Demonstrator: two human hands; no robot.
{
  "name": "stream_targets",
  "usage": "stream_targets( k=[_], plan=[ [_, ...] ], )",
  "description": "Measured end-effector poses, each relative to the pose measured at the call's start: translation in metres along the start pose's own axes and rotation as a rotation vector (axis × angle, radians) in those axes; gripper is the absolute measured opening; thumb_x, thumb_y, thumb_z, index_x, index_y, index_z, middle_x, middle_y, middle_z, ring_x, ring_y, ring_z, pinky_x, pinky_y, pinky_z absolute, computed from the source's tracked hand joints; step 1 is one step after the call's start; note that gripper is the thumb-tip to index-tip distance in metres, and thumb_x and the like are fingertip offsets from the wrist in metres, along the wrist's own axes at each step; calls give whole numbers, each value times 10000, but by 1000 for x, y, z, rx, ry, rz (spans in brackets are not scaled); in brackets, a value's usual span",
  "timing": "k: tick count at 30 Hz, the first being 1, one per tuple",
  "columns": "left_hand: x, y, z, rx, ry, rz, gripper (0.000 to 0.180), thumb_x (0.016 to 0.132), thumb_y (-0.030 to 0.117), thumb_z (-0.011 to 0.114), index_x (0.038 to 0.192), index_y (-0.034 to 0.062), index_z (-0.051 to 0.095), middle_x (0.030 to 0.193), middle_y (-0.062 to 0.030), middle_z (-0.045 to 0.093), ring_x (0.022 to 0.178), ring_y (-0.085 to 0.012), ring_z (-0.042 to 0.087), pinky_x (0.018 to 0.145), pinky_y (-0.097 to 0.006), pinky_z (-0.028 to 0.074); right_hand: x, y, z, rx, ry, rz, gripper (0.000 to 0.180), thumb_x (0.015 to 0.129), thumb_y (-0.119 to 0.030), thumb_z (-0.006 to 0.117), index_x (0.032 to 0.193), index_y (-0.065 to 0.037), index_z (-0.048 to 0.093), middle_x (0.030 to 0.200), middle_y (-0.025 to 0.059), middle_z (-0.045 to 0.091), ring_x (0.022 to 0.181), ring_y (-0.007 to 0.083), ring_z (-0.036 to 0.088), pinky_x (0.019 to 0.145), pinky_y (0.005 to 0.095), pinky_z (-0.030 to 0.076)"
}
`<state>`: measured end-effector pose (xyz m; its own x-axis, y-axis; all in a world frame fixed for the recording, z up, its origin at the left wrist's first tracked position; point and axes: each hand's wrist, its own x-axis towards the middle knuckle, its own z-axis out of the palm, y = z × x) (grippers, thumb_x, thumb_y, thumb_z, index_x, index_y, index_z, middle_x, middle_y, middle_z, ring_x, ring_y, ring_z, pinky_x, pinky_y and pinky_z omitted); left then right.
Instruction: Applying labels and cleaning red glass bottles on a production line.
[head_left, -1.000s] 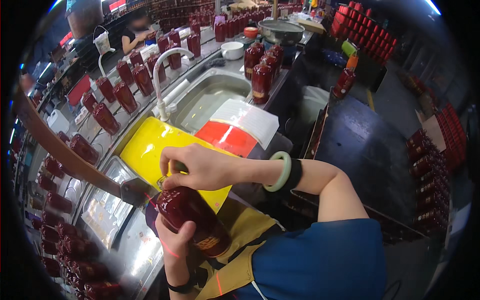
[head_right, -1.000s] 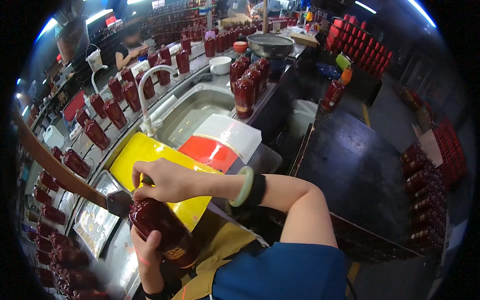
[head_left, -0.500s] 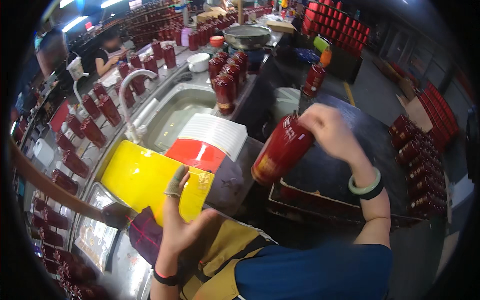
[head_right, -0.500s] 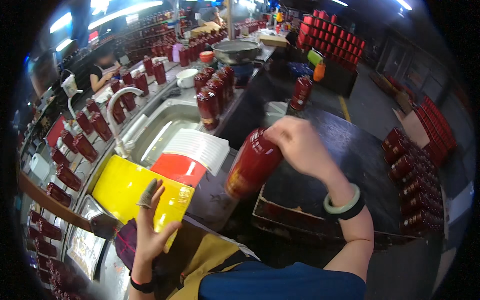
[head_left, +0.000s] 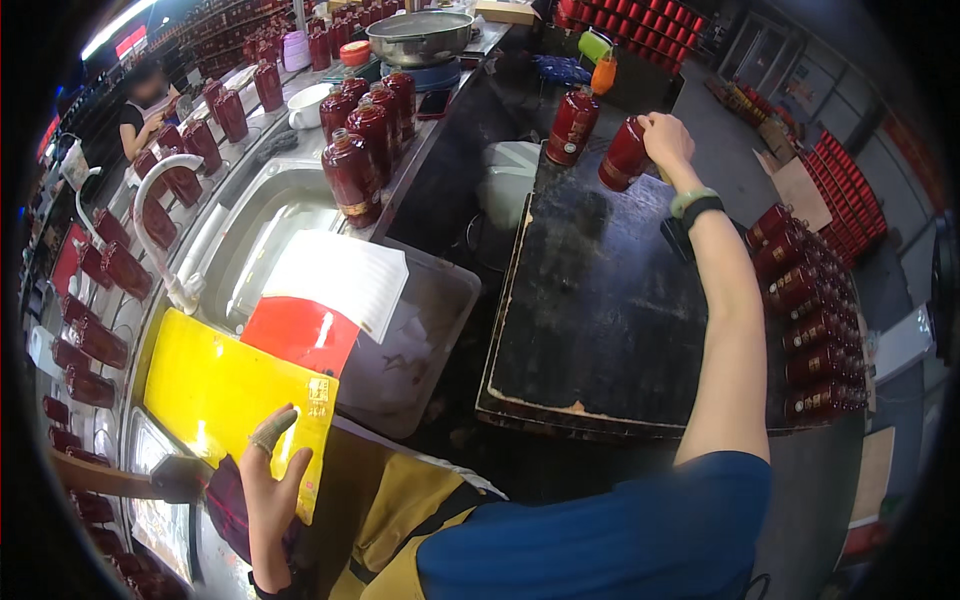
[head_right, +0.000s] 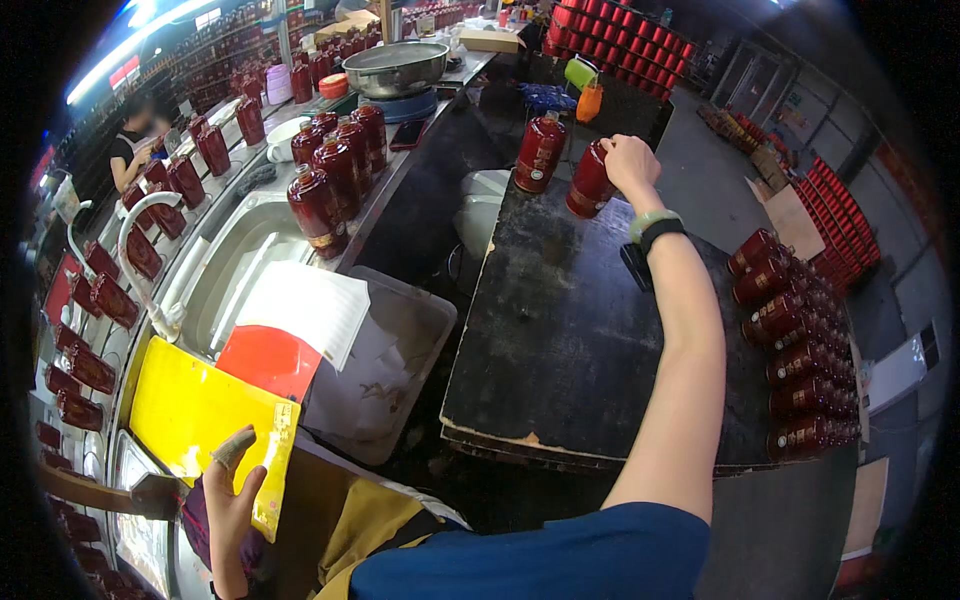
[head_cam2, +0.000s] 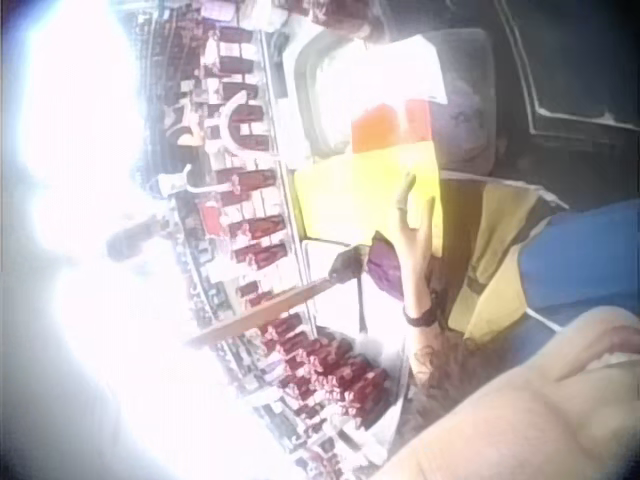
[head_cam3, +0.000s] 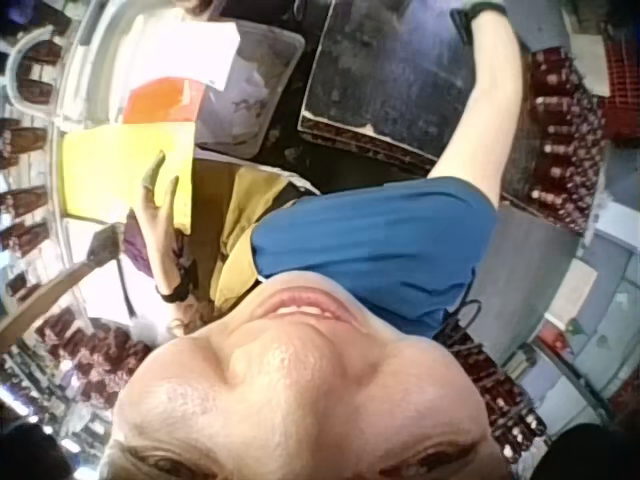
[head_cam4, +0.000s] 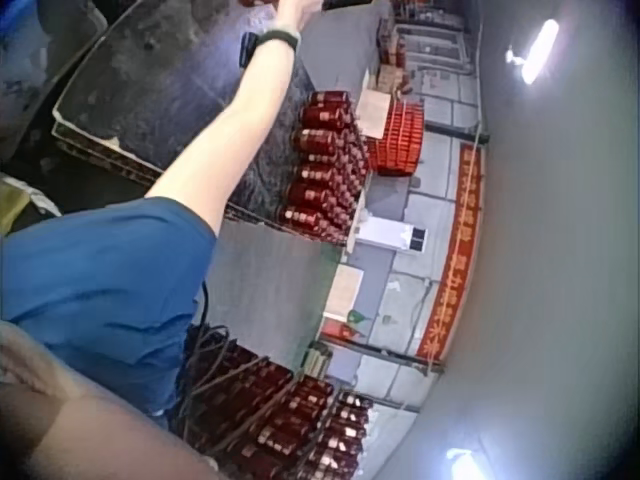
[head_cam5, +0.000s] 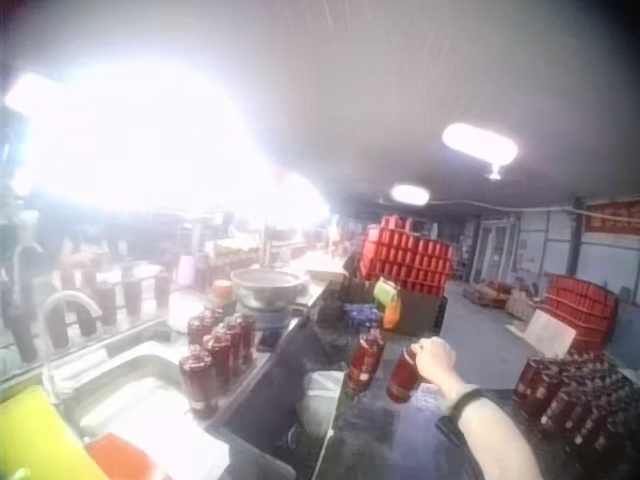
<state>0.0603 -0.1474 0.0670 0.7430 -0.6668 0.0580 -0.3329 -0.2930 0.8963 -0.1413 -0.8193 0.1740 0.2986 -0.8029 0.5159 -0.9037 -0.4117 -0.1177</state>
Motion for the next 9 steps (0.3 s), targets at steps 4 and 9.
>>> stream_targets(
  k=[4,9],
  plan=[
    [8,-2,2,65,16,-28,469,811,-53,707,1274,-41,635,1345,-198,642,1317,-306,570,1157,-396,380,47,5,43,-72,-48,-19,385,1002,-442,557,1064,-124,766,1118,151,739,1089,380,688,872,517,560],
    [0,-9,7,-4,87,-120,470,825,-38,708,1289,-28,634,1370,-177,633,1321,-311,566,1167,-395,371,83,-23,97,-93,-97,13,372,995,-459,542,1103,-191,777,1234,127,711,1135,362,679,948,512,537]
  ],
)
